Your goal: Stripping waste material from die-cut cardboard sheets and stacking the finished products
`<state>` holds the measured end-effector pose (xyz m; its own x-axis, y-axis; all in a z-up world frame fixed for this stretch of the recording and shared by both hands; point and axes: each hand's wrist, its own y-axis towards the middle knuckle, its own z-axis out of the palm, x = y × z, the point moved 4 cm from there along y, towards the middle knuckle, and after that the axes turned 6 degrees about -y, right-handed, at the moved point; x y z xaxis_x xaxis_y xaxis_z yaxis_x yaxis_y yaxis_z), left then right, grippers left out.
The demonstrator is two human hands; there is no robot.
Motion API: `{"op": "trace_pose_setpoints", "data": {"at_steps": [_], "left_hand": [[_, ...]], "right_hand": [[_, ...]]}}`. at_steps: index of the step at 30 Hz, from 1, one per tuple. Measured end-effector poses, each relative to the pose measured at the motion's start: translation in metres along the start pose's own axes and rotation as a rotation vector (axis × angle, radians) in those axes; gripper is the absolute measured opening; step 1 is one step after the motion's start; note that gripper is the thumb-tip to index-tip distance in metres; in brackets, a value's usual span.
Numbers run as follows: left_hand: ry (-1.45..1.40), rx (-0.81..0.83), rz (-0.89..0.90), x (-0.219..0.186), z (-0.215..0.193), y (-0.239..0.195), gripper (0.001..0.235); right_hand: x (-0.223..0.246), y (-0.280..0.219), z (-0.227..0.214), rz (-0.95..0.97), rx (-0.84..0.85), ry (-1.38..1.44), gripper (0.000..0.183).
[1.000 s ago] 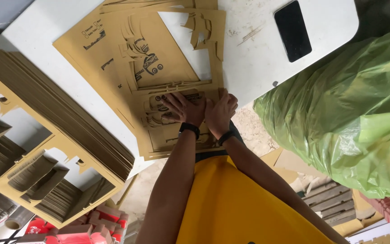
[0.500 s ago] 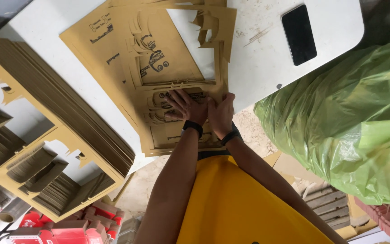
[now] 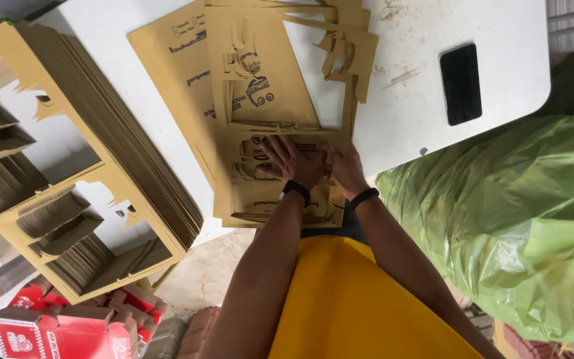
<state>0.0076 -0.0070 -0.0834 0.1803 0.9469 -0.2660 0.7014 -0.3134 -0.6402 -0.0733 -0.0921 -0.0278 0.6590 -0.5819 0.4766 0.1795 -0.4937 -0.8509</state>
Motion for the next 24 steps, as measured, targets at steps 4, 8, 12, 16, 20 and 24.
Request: {"op": "trace_pose_setpoints", "data": {"at_steps": [4,8,12,16,20,24], "left_hand": [[-0.052,0.023,-0.008,0.004,0.005,0.002,0.119],[-0.022,0.037,0.001,-0.001,-0.002,-0.001,0.119],[0.075,-0.021,0.001,0.012,0.018,0.009,0.111],[0.002,0.023,0.014,0.005,0.007,0.007,0.121],[-0.098,0.08,0.001,0.005,-0.001,0.001,0.13],[-0.087,-0.008,0.092,0.021,0.022,0.025,0.101]], "right_hand": [[0.014,-0.016,-0.002,0.056,-0.083,-0.111,0.048],[0.029,-0.028,0.002,0.068,-0.134,-0.354,0.043],[0.032,-0.045,-0.001,-0.039,-0.146,-0.318,0.023],[-0.02,-0.003,-0.003,-0.064,-0.176,-0.144,0.028],[-0.034,0.002,0.001,-0.053,-0.225,-0.236,0.04],[-0.004,-0.021,0.038,-1.215,-0.574,-0.83,0.036]]}}
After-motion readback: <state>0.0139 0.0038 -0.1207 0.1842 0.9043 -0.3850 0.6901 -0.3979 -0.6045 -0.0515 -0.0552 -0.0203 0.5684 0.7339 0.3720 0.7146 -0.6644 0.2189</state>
